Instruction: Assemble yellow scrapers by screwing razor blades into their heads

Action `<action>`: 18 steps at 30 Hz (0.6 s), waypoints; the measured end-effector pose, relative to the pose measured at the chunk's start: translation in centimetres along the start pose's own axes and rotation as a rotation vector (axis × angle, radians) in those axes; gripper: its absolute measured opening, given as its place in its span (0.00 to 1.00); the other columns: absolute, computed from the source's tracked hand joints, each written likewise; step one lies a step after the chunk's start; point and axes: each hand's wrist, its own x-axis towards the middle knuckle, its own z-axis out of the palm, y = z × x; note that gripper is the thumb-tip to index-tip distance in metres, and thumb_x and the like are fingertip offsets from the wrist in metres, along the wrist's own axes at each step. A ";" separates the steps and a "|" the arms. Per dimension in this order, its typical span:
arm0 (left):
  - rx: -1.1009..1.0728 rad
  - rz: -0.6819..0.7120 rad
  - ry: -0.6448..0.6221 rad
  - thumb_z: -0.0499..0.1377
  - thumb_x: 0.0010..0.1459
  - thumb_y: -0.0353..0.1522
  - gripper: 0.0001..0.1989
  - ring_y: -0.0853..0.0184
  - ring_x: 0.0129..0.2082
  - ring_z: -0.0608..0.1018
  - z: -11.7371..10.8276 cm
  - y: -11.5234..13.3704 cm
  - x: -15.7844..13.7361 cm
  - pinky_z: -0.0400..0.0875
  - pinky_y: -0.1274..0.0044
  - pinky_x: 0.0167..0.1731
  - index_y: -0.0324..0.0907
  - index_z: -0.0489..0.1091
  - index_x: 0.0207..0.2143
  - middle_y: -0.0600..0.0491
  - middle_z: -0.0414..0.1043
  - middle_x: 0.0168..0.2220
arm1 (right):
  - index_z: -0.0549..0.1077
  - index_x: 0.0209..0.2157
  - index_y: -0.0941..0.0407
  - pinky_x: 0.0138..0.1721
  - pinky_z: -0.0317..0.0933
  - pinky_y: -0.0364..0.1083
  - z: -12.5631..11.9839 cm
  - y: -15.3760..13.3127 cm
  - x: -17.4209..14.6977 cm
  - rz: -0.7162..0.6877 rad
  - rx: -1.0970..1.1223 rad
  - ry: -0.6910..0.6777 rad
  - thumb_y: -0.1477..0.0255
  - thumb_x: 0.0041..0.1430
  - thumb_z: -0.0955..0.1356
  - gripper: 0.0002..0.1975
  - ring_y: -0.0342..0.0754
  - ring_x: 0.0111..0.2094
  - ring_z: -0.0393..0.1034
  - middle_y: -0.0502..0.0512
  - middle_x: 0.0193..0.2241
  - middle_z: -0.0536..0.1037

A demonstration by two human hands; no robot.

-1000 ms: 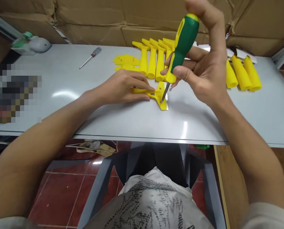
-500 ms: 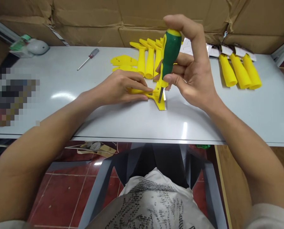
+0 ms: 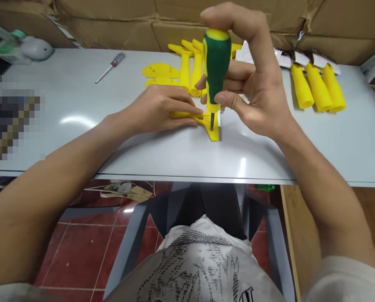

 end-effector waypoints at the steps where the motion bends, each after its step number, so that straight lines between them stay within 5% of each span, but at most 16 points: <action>1: 0.010 -0.006 0.006 0.65 0.82 0.55 0.21 0.50 0.53 0.89 0.2 -0.1 0.0 0.77 0.63 0.52 0.57 0.93 0.58 0.45 0.91 0.52 | 0.76 0.72 0.33 0.59 0.93 0.61 0.1 0.2 0.0 -0.003 -0.013 0.009 0.39 0.56 0.89 0.48 0.62 0.63 0.90 0.47 0.83 0.63; 8: 0.128 0.104 -0.033 0.65 0.79 0.60 0.27 0.54 0.46 0.85 -1.0 -2.4 -0.3 0.76 0.63 0.45 0.56 0.91 0.62 0.48 0.91 0.52 | 0.78 0.74 0.31 0.56 0.91 0.55 0.1 1.2 -0.2 -0.265 -0.119 0.015 0.44 0.70 0.84 0.36 0.47 0.50 0.87 0.44 0.78 0.70; 14: -0.047 0.089 -0.192 0.74 0.70 0.63 0.31 0.61 0.34 0.78 -4.5 -4.4 -0.7 0.74 0.68 0.42 0.56 0.92 0.62 0.52 0.92 0.42 | 0.74 0.73 0.33 0.53 0.90 0.55 0.9 -0.9 -1.0 -0.043 -0.249 0.067 0.49 0.67 0.86 0.39 0.54 0.54 0.86 0.46 0.82 0.66; 16: -0.069 0.099 -0.209 0.72 0.72 0.61 0.30 0.62 0.32 0.77 -4.2 -3.7 -0.7 0.73 0.69 0.39 0.58 0.90 0.66 0.53 0.91 0.40 | 0.72 0.73 0.36 0.55 0.89 0.57 1.5 -1.1 -1.0 -0.001 -0.288 0.097 0.47 0.62 0.88 0.44 0.59 0.58 0.86 0.51 0.73 0.76; 18: -0.056 0.059 -0.133 0.70 0.74 0.61 0.28 0.62 0.32 0.80 -3.2 -2.5 -0.8 0.72 0.69 0.37 0.60 0.91 0.65 0.54 0.89 0.39 | 0.70 0.71 0.40 0.59 0.88 0.59 2.2 -0.9 -1.0 0.033 -0.320 0.163 0.43 0.60 0.89 0.47 0.65 0.60 0.87 0.53 0.53 0.84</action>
